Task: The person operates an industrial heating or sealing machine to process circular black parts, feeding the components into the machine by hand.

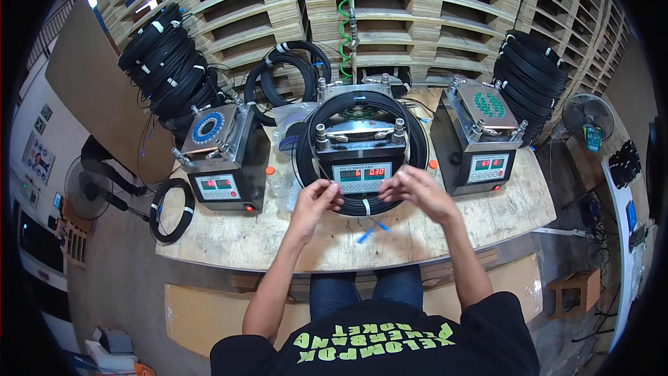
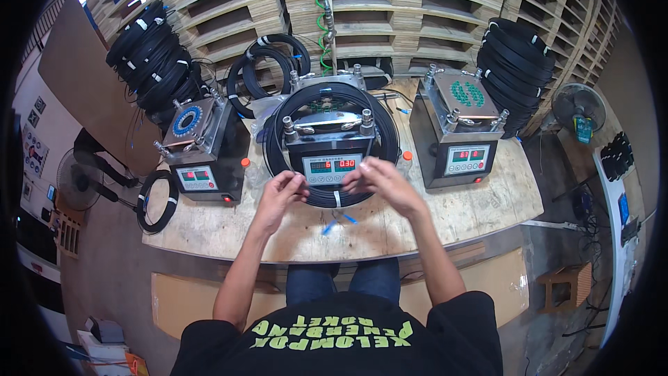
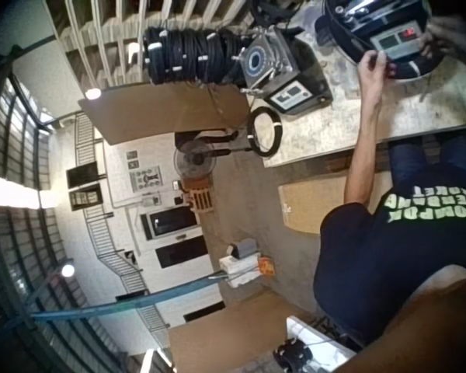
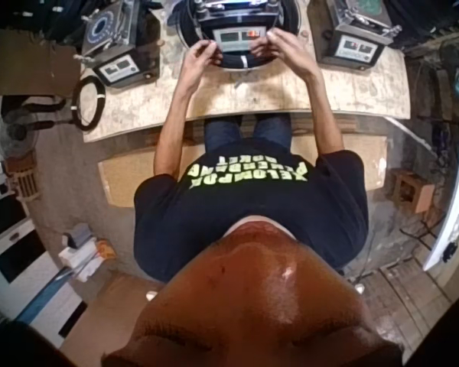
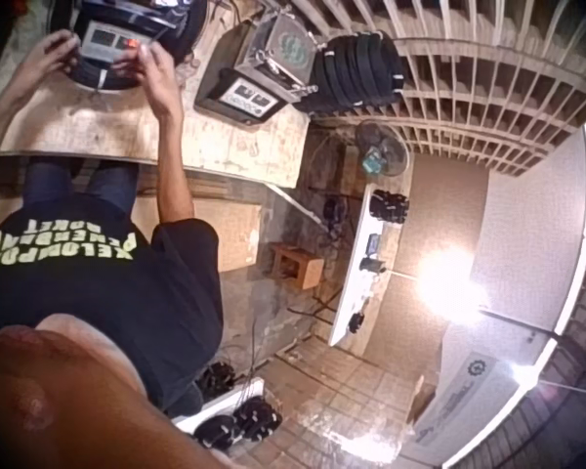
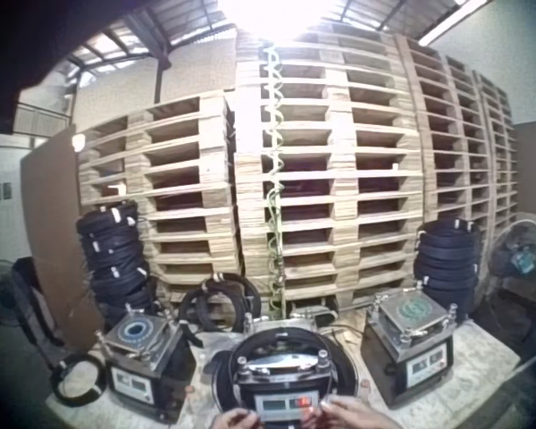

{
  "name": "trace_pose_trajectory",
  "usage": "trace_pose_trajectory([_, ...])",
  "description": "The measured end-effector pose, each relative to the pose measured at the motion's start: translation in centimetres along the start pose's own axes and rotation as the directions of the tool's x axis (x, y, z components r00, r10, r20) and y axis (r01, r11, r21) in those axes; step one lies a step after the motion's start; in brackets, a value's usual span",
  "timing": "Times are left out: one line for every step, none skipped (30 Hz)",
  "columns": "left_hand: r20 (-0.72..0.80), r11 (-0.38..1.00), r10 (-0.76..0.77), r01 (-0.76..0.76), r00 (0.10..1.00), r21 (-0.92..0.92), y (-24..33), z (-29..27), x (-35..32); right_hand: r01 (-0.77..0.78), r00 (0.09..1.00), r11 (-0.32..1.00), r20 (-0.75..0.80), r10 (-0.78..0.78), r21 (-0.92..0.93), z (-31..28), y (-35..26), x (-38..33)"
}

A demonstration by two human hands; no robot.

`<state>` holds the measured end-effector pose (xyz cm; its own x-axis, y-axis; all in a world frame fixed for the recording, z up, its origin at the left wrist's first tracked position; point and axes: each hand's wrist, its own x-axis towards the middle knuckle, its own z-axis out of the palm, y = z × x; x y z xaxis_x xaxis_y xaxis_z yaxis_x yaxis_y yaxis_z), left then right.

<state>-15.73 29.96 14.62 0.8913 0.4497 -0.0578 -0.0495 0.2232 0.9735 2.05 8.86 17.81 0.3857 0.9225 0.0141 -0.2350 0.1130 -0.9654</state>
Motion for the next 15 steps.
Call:
trace_pose_trajectory([0.031, 1.000, -0.007, 0.007, 1.000, -0.021, -0.2, 0.8, 0.4, -0.021, 1.000, 1.000, 0.009, 0.021, 0.009, 1.4, 0.4, 0.4])
trace_pose_trajectory([0.053, 0.998, -0.030, 0.033, 0.998, -0.057, -0.3, 1.8, 0.4, -0.034, 0.999, 0.998, -0.016, 0.035, 0.047, 3.0, 1.2, 0.9])
trace_pose_trajectory([0.076, 0.994, -0.050, 0.057, 0.996, -0.090, 0.0, 2.9, 0.3, -0.044, 0.998, 0.995, -0.039, 0.047, 0.085, 4.1, 1.9, 1.2])
trace_pose_trajectory([0.106, 0.987, -0.069, 0.083, 0.992, -0.139, -0.2, 3.8, 0.5, -0.035, 0.999, 0.999, -0.031, 0.035, 0.017, 3.9, 2.8, 1.4])
trace_pose_trajectory([0.131, 0.984, -0.051, 0.073, 0.990, -0.165, -0.2, 4.8, 0.4, -0.026, 0.999, 0.998, -0.022, 0.024, -0.050, 3.8, 3.4, 1.7])
trace_pose_trajectory([0.137, 0.989, -0.103, 0.116, 0.985, -0.088, 0.3, 5.0, 0.0, -0.047, 0.998, 0.994, -0.050, 0.042, -0.102, 4.8, 1.4, 1.2])
trace_pose_trajectory([0.138, 0.987, -0.155, 0.158, 0.978, -0.011, 0.9, 5.2, -0.4, -0.047, 0.998, 0.994, -0.050, 0.042, -0.100, 4.5, 1.8, 1.4])
trace_pose_trajectory([0.137, 0.987, -0.156, 0.159, 0.978, -0.009, 1.3, 5.0, -0.5, 0.023, 0.997, 0.985, -0.062, -0.034, -0.172, 4.1, 2.3, 1.6])
trace_pose_trajectory([0.189, 0.984, -0.178, 0.172, 0.966, 0.048, 1.8, 4.6, -0.8, 0.091, 0.991, 0.965, -0.070, -0.111, -0.245, 3.9, 2.4, 1.5])
trace_pose_trajectory([0.239, 0.978, -0.203, 0.182, 0.950, 0.107, 2.1, 4.2, -1.0, 0.084, 0.989, 0.956, -0.091, -0.113, -0.282, 3.8, 2.2, 1.3])
trace_pose_trajectory([0.240, 0.977, -0.203, 0.182, 0.949, 0.107, 2.3, 3.9, -1.0, 0.083, 0.989, 0.956, -0.092, -0.113, -0.282, 3.6, 1.6, 0.8])
trace_pose_trajectory([0.285, 0.980, -0.133, 0.083, 0.949, 0.181, 2.3, 3.5, -1.1, 0.065, 0.995, 0.926, -0.049, -0.090, -0.372, 3.5, 0.8, 0.4])
trace_pose_trajectory([0.334, 0.968, -0.067, -0.019, 0.940, 0.249, 2.6, 3.0, -1.2, 0.052, 0.998, 0.887, -0.008, -0.062, -0.460, 3.2, 0.4, 0.0])
trace_pose_trajectory([0.312, 0.956, -0.085, -0.011, 0.946, 0.293, 3.3, 2.3, -1.4, 0.050, 0.998, 0.862, -0.010, -0.064, -0.505, 2.7, 0.5, -0.1])
trace_pose_trajectory([0.318, 0.957, -0.082, -0.015, 0.945, 0.291, 4.1, 1.9, -1.5, 0.050, 0.998, 0.859, -0.014, -0.066, -0.509, 2.0, 0.3, -0.5])
